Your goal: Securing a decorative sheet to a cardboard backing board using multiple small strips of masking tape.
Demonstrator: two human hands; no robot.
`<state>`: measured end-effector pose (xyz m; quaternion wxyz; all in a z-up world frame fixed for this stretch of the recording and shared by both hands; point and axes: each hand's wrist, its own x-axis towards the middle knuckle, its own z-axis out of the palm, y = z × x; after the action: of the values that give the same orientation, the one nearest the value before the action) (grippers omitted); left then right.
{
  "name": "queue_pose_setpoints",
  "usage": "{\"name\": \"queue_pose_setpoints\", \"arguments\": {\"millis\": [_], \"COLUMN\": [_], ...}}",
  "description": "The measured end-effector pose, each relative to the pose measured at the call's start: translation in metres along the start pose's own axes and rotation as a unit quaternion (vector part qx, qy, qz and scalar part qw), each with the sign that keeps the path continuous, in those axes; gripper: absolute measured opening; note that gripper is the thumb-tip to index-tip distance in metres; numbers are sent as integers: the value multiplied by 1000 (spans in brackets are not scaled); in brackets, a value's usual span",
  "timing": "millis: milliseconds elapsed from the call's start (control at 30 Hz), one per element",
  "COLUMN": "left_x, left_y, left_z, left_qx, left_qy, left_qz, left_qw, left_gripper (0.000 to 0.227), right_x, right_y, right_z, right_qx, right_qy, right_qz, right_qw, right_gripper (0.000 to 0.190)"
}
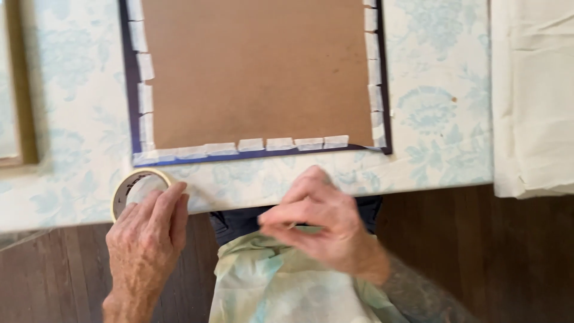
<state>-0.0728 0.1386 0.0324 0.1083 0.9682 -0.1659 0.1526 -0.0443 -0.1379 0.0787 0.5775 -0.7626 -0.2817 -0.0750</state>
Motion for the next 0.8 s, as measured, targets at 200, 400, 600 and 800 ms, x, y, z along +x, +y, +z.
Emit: {"name": "queue_pose_setpoints", "arguments": {"millis": [200, 400, 600, 800], "left_x": [-20, 5, 77, 95], "left_y": [-27, 11, 127, 153], "left_z": [37, 28, 27, 40], "left_qx": [72, 3, -383, -421], "left_qy": [-36, 27, -52, -54], "left_qz": [73, 62, 140, 191], "left_qw": [994, 998, 912, 885], "left_gripper": [44, 55, 40, 12], "right_x": [-52, -73, -80, -76], "right_y": [33, 27, 18, 15], "right_z": [-58, -83, -77, -86], "right_qx": [-62, -129, -90, -75], "right_qy": [-34, 18, 17, 70], "right_qz": [125, 204, 144, 185], "right_qw": [990, 970, 985, 977], "right_gripper": [46, 48, 37, 28]}}
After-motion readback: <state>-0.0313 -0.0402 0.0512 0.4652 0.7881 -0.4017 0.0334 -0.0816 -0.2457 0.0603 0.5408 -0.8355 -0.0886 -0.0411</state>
